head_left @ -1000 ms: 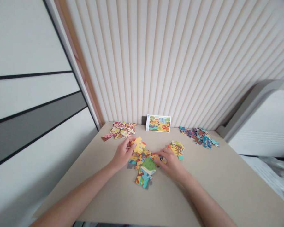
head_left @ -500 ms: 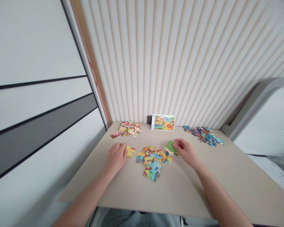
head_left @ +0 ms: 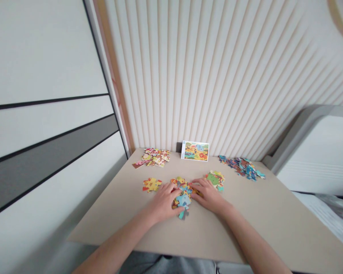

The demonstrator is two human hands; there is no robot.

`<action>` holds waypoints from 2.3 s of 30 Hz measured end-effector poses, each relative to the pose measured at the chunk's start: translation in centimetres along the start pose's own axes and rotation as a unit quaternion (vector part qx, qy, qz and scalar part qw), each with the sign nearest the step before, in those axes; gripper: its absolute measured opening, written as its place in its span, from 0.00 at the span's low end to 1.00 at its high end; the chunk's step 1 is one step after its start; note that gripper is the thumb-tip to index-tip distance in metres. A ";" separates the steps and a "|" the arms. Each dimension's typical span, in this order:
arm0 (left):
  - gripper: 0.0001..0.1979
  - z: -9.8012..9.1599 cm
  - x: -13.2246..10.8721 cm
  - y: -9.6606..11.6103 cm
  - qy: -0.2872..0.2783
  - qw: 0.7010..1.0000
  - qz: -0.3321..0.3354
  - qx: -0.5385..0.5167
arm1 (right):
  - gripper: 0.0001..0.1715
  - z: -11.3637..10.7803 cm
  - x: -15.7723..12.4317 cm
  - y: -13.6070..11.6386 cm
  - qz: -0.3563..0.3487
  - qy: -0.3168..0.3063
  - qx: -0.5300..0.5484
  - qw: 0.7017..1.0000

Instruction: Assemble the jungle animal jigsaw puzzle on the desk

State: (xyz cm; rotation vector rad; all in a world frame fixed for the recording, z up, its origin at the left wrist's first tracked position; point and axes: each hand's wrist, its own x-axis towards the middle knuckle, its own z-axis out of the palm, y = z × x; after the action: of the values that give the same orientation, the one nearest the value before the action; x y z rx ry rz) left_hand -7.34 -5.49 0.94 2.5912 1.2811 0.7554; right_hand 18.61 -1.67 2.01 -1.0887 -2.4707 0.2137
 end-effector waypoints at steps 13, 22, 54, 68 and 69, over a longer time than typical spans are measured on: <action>0.14 -3.9 -2.2 -5.3 0.155 0.933 -0.206 -0.252 | 0.23 -0.2 -0.3 0.1 -0.001 -0.022 0.022 1.000; 0.18 -2.3 -2.5 -7.5 0.159 0.953 -0.224 0.126 | 0.23 0.3 0.3 -1.2 -0.001 -0.003 0.051 0.999; 0.18 -2.0 -2.5 -7.2 0.167 0.947 -0.218 0.166 | 0.19 1.8 0.5 -1.5 -0.030 -0.034 0.191 0.980; 0.26 -0.9 -0.9 0.1 -0.034 0.997 0.063 0.028 | 0.25 0.7 0.3 -2.3 -0.012 -0.009 0.029 0.999; 0.25 -0.7 -0.9 -0.1 -0.031 0.998 0.056 0.019 | 0.23 0.6 0.3 -2.3 -0.020 -0.007 0.035 0.999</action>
State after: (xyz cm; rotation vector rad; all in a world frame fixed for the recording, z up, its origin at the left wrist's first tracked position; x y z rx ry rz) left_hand -8.21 -6.19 1.20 2.7132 1.1515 0.6703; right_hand 16.64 -2.97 2.26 -1.0103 -2.4746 0.2943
